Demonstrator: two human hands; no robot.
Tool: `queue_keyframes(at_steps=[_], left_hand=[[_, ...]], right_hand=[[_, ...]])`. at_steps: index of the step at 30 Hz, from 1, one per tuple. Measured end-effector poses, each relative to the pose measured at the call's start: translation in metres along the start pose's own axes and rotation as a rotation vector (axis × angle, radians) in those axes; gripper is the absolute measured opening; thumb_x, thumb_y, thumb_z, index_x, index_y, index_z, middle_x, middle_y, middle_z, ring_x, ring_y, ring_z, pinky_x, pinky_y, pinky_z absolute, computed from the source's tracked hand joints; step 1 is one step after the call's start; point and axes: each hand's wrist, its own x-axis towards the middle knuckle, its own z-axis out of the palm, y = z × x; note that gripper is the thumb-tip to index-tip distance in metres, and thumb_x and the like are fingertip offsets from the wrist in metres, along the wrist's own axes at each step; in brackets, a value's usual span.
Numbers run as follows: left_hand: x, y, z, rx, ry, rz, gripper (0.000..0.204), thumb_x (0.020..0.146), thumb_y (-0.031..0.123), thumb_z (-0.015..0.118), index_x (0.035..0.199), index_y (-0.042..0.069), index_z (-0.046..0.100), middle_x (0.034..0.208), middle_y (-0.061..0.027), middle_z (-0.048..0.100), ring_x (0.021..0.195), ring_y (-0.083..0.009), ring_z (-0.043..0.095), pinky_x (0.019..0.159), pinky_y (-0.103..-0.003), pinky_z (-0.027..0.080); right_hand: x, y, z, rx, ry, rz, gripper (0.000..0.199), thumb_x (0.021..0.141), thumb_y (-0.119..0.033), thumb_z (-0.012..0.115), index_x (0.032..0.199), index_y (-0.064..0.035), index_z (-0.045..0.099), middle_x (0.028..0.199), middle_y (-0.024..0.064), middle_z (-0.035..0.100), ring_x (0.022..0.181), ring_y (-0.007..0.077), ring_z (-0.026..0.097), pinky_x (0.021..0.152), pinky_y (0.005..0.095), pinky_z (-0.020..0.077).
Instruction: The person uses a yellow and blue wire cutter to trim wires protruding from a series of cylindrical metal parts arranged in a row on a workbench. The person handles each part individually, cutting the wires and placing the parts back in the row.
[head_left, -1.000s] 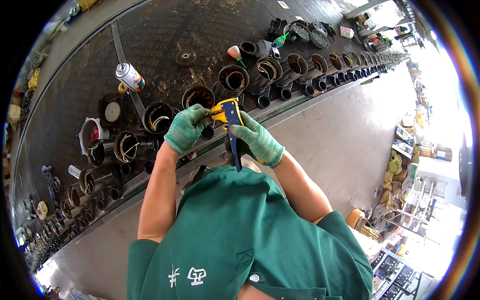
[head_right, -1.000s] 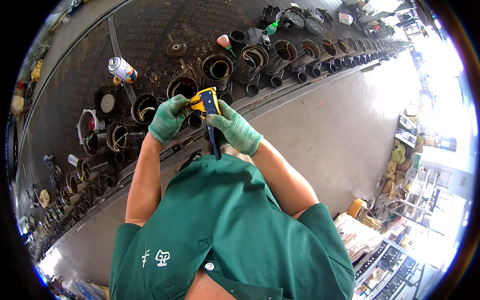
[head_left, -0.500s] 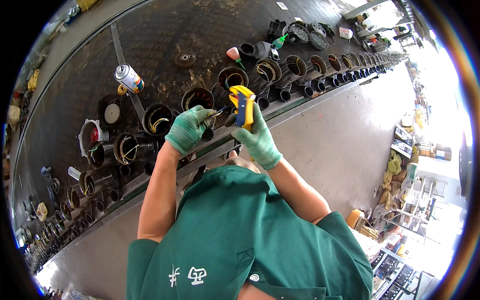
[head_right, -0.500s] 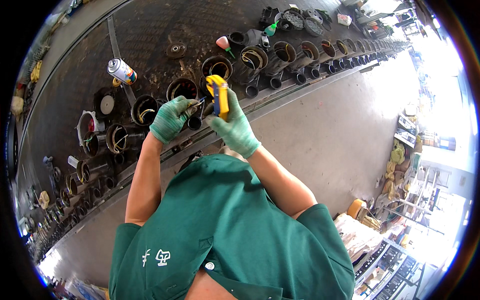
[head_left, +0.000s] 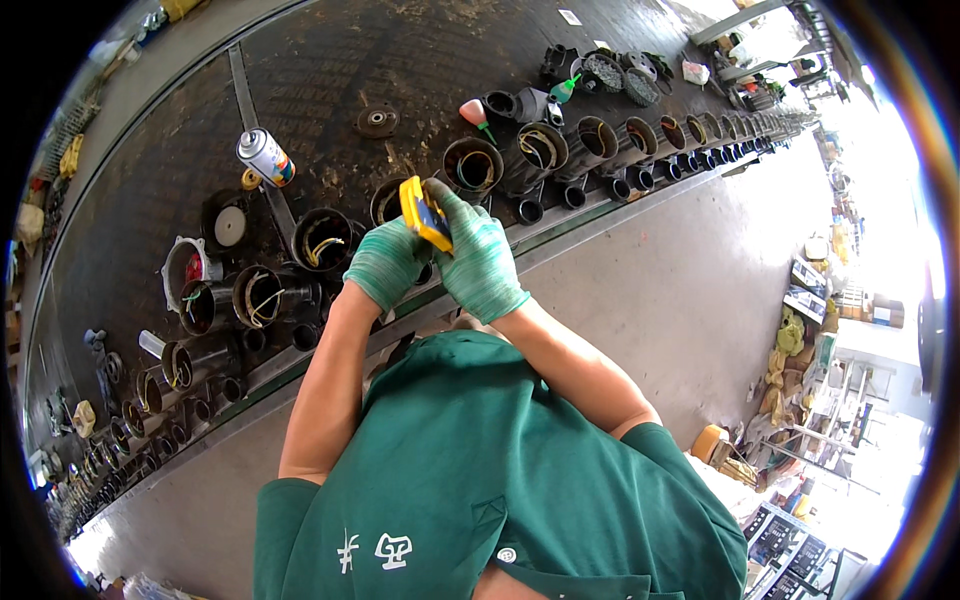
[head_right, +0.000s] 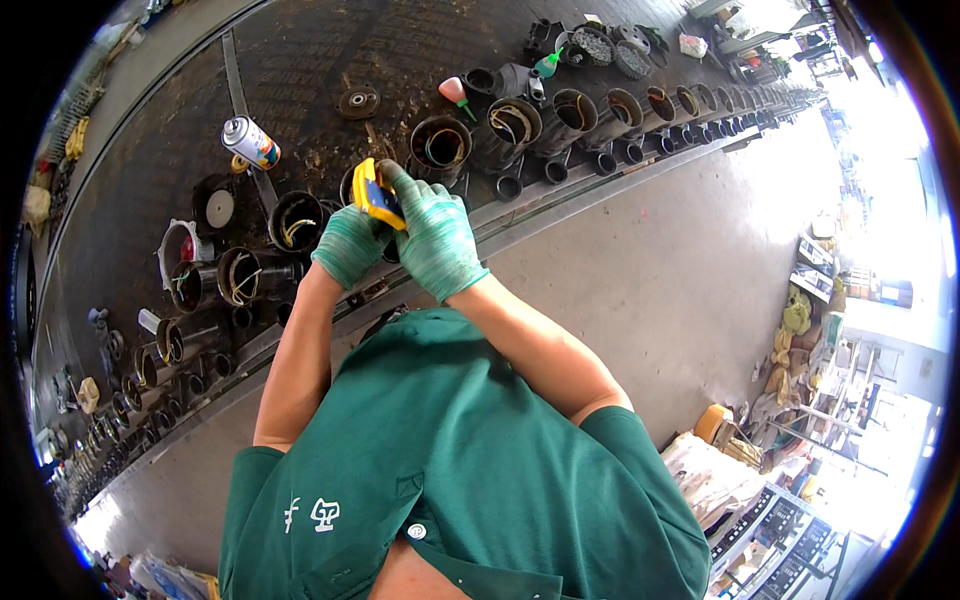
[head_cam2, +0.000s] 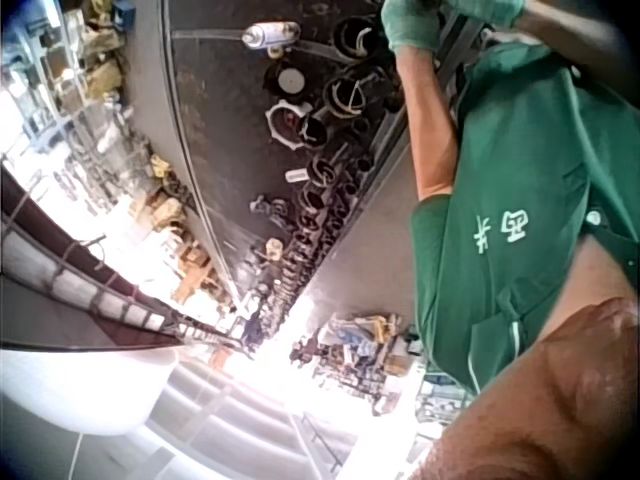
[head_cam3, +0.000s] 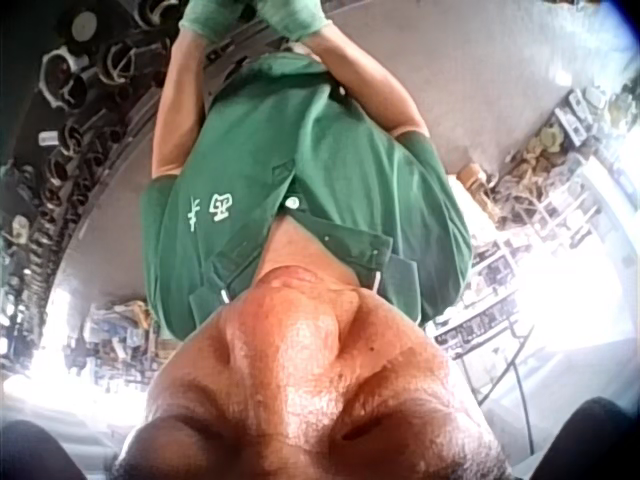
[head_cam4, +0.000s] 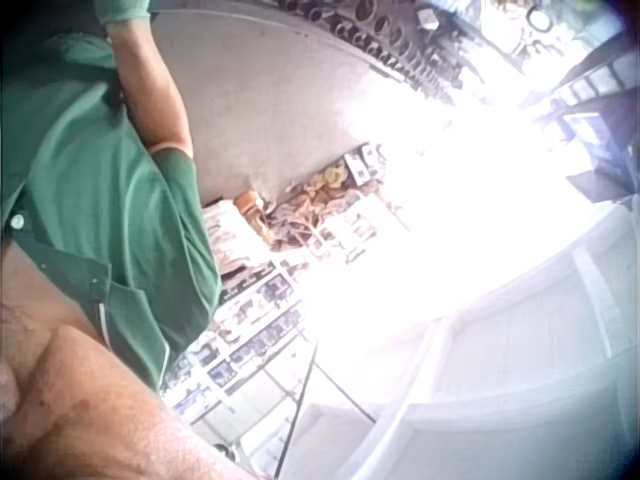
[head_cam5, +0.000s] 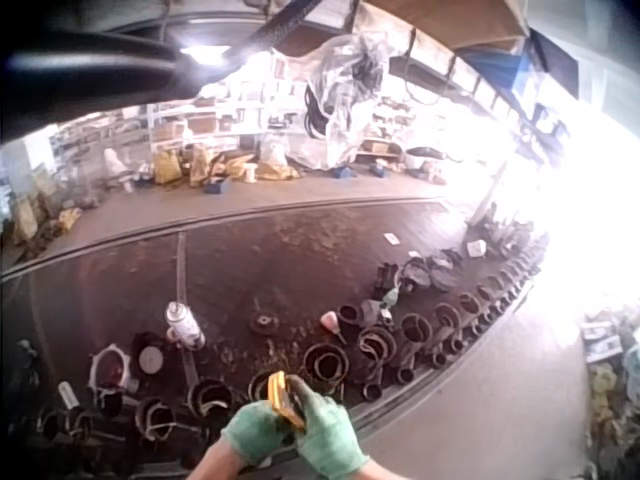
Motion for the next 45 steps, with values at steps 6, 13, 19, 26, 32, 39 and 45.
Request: queue_keyframes(at_steps=[6,13,19,26,32,39,45], left_hand=[[0.002,0.000,-0.011,-0.520,0.084,-0.138,0.033,0.093,0.015,0.076,0.121,0.004,0.065,0.111,-0.0093,0.074,0.100,-0.0239,0.072,0.090,-0.039,0.057],[-0.009,-0.008,-0.004,-0.848,0.093,-0.218,0.023,0.099,0.008,0.075,0.120,0.003,0.068,0.104,-0.0009,0.072,0.089,-0.0079,0.064,0.080,-0.027,0.055],[-0.009,-0.005,0.000,-0.831,0.189,-0.152,0.020,0.099,0.005,0.075,0.118,0.002,0.071,0.098,-0.0015,0.074,0.087,-0.0078,0.066,0.079,-0.026,0.056],[-0.009,-0.012,-0.001,-0.854,0.122,-0.166,0.020,0.100,0.003,0.072,0.119,-0.001,0.071,0.102,-0.0029,0.074,0.090,-0.0086,0.067,0.080,-0.026,0.057],[-0.009,-0.012,-0.002,-0.898,0.113,-0.202,0.018,0.100,0.001,0.071,0.118,-0.001,0.071,0.104,-0.0039,0.074,0.087,-0.0085,0.068,0.079,-0.026,0.058],[-0.010,-0.011,-0.005,-0.859,0.111,-0.204,0.016,0.099,0.000,0.072,0.115,-0.001,0.072,0.101,-0.0044,0.076,0.087,-0.0087,0.069,0.078,-0.026,0.058],[-0.010,-0.007,-0.003,-0.825,0.140,-0.152,0.016,0.097,-0.003,0.072,0.113,-0.002,0.073,0.099,-0.0046,0.076,0.092,-0.0088,0.066,0.087,-0.026,0.055]], right_hand=[[-0.004,0.005,0.005,0.074,0.108,-0.037,0.081,0.079,0.003,0.074,0.155,-0.0082,0.046,0.112,0.0173,0.069,0.098,0.0347,0.069,0.090,0.0455,0.0529],[-0.009,0.022,0.016,0.825,0.107,0.591,0.063,0.095,0.002,0.069,0.152,-0.0070,0.043,0.112,0.0035,0.064,0.100,0.0134,0.060,0.091,0.0295,0.0527],[-0.041,0.034,-0.035,1.424,-0.135,0.894,0.050,0.103,-0.014,0.063,0.151,-0.0100,0.050,0.119,0.0072,0.068,0.103,0.0209,0.071,0.092,0.0371,0.0610],[-0.042,0.029,-0.040,1.351,-0.395,0.786,0.059,0.105,-0.022,0.066,0.159,-0.0104,0.045,0.132,0.0011,0.062,0.118,0.0136,0.060,0.103,0.0346,0.0540],[-0.044,0.039,-0.031,1.437,-0.446,0.837,0.058,0.104,-0.029,0.068,0.155,-0.0091,0.048,0.123,0.0045,0.066,0.105,0.0141,0.066,0.096,0.0328,0.0570],[-0.045,0.041,-0.024,1.406,-0.401,0.870,0.050,0.104,-0.032,0.066,0.147,-0.0121,0.050,0.101,0.0049,0.066,0.086,0.0178,0.067,0.073,0.0363,0.0610],[-0.054,0.026,-0.009,1.623,-0.112,0.973,0.046,0.103,-0.035,0.065,0.141,-0.0122,0.050,0.102,0.0123,0.068,0.084,0.0286,0.071,0.078,0.0481,0.0607]])
